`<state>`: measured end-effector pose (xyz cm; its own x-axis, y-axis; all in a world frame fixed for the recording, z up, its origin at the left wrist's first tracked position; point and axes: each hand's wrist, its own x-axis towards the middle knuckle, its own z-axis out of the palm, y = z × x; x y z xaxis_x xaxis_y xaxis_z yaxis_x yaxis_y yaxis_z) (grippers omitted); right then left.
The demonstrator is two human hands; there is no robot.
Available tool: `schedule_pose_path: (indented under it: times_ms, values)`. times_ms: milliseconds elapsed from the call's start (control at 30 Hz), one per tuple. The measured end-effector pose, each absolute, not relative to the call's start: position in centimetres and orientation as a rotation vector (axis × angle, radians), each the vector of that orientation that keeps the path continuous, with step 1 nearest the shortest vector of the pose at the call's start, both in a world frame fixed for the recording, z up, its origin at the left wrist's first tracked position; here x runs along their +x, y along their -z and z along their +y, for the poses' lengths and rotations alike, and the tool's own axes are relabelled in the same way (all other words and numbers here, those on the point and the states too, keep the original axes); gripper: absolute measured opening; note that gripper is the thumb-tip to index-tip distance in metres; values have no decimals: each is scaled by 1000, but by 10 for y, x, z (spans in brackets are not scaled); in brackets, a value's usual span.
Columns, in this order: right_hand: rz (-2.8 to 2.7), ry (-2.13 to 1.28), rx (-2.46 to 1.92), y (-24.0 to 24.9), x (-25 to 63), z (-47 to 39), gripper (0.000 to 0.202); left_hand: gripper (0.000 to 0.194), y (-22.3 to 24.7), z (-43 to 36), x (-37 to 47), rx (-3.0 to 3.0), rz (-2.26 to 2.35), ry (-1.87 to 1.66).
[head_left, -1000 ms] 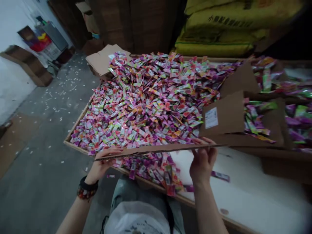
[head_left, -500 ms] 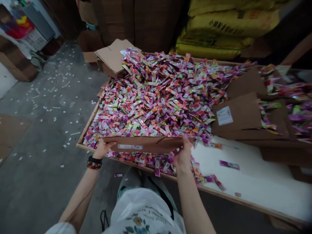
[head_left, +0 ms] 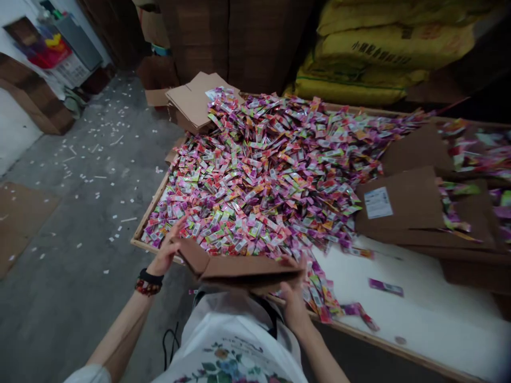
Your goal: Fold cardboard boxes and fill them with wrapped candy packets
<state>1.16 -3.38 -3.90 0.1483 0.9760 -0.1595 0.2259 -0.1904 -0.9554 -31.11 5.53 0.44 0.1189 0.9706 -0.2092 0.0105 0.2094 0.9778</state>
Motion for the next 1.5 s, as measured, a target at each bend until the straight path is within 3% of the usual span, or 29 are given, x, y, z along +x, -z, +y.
schedule_pose_path:
  times_ms: [133,200,300,467,600,733,800,900,967,1033,1100,1200,1333,1433,1500]
  values:
    - [-1309,-1103,-1557,34,-20,-33,77,60,-19,43,-282,1230,1103,-612]
    - [-1163,-1067,-1582,33,-23,-18,72,46,-25,46,-282,1241,1335,-741]
    - [-1013,-1150,-1559,29,-7,10,66,47,-39,60,-305,1259,1664,-830]
    - [-847,-1149,-1714,21,15,40,58,43,-78,69,-336,1383,1435,-165]
    - [-919,-1144,-1726,20,7,44,56,23,-92,65,-341,1765,1354,64]
    - [-1156,-1168,-1579,19,-2,34,57,35,-88,65,-342,2116,1689,266]
    - [-1306,-1254,-1462,23,-12,26,57,42,-82,64,-335,2128,1965,206]
    - [-1346,-1233,-1501,42,-37,19,67,51,-72,51,-315,1884,2352,-185]
    - [-1218,-1103,-1661,60,-52,22,70,56,-66,35,-304,1666,2234,-401]
    - [-1149,-1043,-1713,72,-56,32,68,56,-59,19,-301,1599,1888,-324]
    - [-1230,-1145,-1642,68,-47,49,62,51,-48,14,-305,1632,1657,-156]
    - [-1639,-1458,-1385,29,-29,83,55,43,-21,28,-308,1727,1891,-286]
    - [-2366,-1495,-803,-23,-25,100,95,14,18,59,-302,1657,2276,-981]
    - [-2669,-1306,-631,-17,-33,78,98,31,22,63,-301,1403,2238,-1471]
    - [-2772,-1112,-703,-1,-41,62,93,52,12,59,-300,1736,2034,-1206]
